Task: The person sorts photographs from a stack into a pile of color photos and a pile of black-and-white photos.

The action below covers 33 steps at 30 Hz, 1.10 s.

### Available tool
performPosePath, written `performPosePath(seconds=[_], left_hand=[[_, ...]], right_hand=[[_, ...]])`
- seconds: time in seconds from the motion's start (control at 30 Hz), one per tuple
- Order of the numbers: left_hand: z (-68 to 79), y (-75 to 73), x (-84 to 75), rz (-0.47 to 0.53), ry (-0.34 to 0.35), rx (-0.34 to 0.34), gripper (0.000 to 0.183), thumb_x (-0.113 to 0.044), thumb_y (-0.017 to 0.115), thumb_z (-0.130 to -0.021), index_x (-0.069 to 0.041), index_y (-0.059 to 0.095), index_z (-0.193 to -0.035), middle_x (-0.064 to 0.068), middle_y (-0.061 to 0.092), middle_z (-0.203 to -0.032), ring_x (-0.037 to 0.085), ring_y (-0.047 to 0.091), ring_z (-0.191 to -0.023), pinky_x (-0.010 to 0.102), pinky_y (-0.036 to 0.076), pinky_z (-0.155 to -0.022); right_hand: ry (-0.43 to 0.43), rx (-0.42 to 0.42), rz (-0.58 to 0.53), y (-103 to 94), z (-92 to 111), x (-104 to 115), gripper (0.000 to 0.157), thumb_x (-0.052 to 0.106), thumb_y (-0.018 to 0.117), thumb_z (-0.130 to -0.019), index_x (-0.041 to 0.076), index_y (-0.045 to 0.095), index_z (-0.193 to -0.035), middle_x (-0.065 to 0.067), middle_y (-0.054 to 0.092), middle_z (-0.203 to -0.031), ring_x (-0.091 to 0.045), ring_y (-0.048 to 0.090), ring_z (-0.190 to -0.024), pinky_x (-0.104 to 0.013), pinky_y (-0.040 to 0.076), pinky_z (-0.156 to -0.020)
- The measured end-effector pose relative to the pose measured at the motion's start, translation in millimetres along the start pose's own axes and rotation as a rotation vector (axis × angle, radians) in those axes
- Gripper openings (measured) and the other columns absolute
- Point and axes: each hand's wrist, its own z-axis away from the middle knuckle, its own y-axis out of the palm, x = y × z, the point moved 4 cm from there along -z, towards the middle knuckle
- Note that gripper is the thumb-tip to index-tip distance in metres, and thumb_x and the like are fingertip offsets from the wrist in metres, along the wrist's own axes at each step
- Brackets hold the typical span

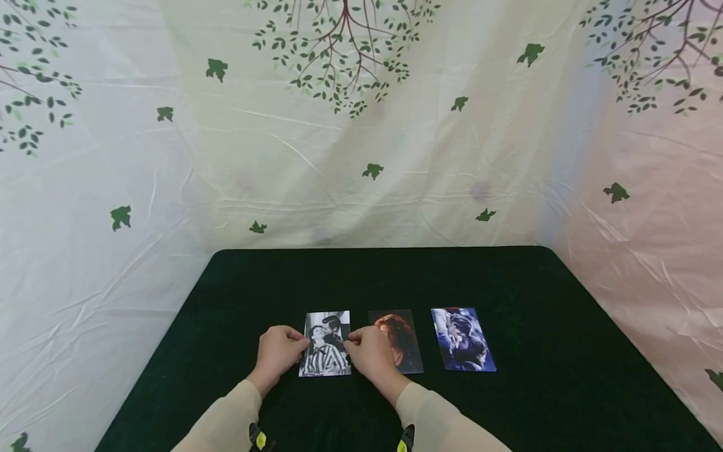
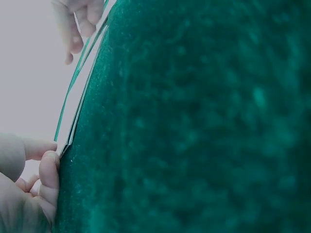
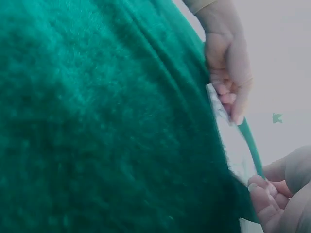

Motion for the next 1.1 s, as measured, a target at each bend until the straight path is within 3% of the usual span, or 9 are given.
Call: performPosePath(seconds=[0.2,0.37,0.57,0.67,0.83,1.1], left_hand=[[2.7,-1.3,-4.8,0.016,0.007,-0.029,0.013,-0.018,0.071,-0.087,-0.006,0.069,-0.089,0.004,0.062,-0.077,0.015,0.058,-0.062,0.028,0.049,-0.056],[10.0,3.0,-25.8,0.032,0.082,-0.056,0.012,-0.017,0.069,-0.088,-0.006,0.068,-0.091,0.002,0.063,-0.071,0.014,0.057,-0.06,0.028,0.048,-0.056],[21.7,32.0,-59.7,0.017,0.21,0.047,0.014,-0.018,0.067,-0.09,-0.005,0.066,-0.096,0.0,0.058,-0.063,0.012,0.055,-0.055,0.028,0.045,-0.051],[25.7,50.2,-69.2,0.017,0.241,0.123,0.018,-0.019,0.066,-0.091,-0.004,0.066,-0.1,-0.001,0.059,-0.062,0.012,0.057,-0.053,0.028,0.047,-0.05],[31.8,74.5,-78.0,0.039,0.216,0.219,0.025,-0.019,0.065,-0.092,0.001,0.063,-0.106,0.002,0.061,-0.062,0.013,0.059,-0.05,0.029,0.049,-0.049],[44.5,93.3,-84.7,-0.012,0.187,0.245,0.032,-0.019,0.069,-0.089,0.006,0.063,-0.108,0.001,0.058,-0.062,0.012,0.058,-0.049,0.028,0.048,-0.048]], right_hand=[[-0.041,-0.04,-0.039,-29.8,6.1,-4.0,0.012,0.019,0.071,-0.087,0.012,0.075,-0.096,0.005,0.068,-0.082,-0.008,0.058,-0.069,-0.029,0.049,-0.061],[0.029,-0.055,-0.023,-68.2,8.5,-29.6,0.014,0.025,0.07,-0.088,0.014,0.073,-0.097,0.004,0.066,-0.081,-0.009,0.058,-0.066,-0.028,0.05,-0.058],[0.116,-0.048,0.087,-102.4,13.8,-62.0,0.027,0.031,0.072,-0.086,0.009,0.07,-0.101,0.002,0.061,-0.074,-0.012,0.054,-0.061,-0.028,0.045,-0.054],[0.122,-0.023,0.129,-105.1,16.8,-70.6,0.034,0.035,0.073,-0.085,0.007,0.069,-0.103,0.002,0.06,-0.073,-0.011,0.054,-0.059,-0.028,0.044,-0.054],[0.147,0.009,0.152,-99.5,18.9,-78.2,0.039,0.038,0.075,-0.082,0.006,0.069,-0.103,0.002,0.06,-0.072,-0.012,0.054,-0.059,-0.028,0.045,-0.054],[0.165,0.008,0.202,-92.4,16.5,-83.3,0.046,0.041,0.077,-0.079,0.003,0.069,-0.103,0.0,0.06,-0.071,-0.012,0.054,-0.059,-0.028,0.043,-0.053]])
